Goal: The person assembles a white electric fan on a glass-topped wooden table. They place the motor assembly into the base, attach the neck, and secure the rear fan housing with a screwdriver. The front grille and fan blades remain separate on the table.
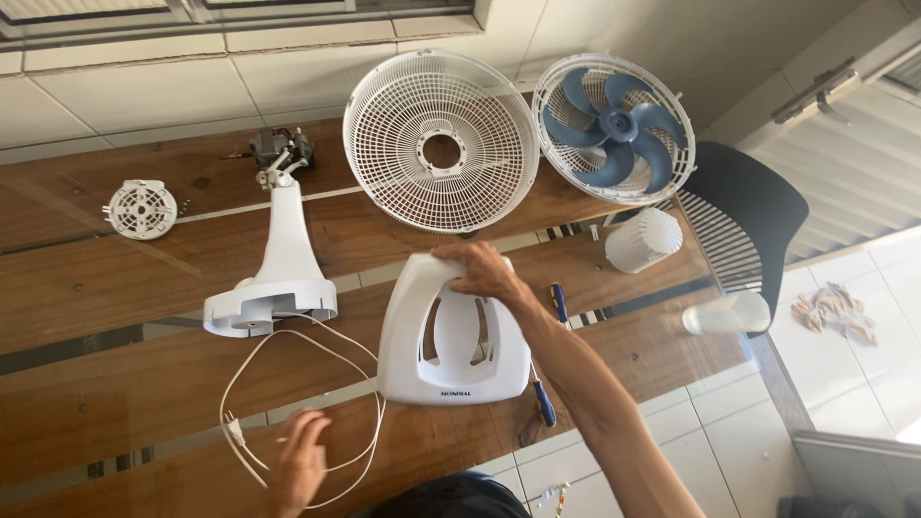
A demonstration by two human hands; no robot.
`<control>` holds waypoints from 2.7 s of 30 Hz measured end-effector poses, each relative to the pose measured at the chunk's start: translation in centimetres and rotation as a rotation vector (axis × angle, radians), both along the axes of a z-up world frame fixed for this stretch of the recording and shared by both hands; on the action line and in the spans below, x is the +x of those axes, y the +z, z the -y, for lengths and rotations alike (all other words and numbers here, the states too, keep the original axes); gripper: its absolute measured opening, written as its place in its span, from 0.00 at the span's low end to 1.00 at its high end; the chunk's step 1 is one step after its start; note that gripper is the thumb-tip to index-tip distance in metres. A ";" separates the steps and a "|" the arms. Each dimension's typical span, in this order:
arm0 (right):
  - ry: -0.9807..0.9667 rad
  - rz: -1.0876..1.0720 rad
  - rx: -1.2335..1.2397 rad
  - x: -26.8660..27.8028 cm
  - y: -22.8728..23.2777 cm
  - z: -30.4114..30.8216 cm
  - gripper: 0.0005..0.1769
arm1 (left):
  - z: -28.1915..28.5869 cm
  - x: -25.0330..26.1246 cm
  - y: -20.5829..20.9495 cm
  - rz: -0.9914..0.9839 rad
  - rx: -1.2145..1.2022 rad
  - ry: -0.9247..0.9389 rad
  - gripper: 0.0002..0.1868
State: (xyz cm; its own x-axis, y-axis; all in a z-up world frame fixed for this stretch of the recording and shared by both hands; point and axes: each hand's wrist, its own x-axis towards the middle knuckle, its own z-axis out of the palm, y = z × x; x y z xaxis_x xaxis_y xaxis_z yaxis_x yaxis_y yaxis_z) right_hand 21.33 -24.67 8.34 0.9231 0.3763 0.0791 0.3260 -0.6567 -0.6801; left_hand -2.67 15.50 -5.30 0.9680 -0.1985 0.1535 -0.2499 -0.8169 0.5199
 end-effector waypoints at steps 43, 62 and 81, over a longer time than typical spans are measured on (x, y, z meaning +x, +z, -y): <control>-1.201 -0.208 -0.124 -17.3 -13.6 18.9 0.12 | 27.6 7.4 4.7 -0.195 0.353 -0.571 0.40; -0.982 -0.135 -0.327 -16.4 -15.2 21.5 0.11 | 30.3 9.8 4.4 -0.017 0.062 -0.647 0.37; -0.399 -0.534 0.399 -18.6 -4.8 -8.9 0.11 | 15.8 10.3 1.8 -0.542 -0.903 0.241 0.16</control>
State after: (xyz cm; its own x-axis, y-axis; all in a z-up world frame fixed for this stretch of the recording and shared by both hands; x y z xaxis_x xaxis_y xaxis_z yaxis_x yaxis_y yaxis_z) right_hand 2.76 -15.80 3.53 0.9338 0.0441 -0.3551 -0.3222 -0.3282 -0.8880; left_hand 7.68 -0.28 -3.51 0.9496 -0.0218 -0.3126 0.3104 -0.0728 0.9478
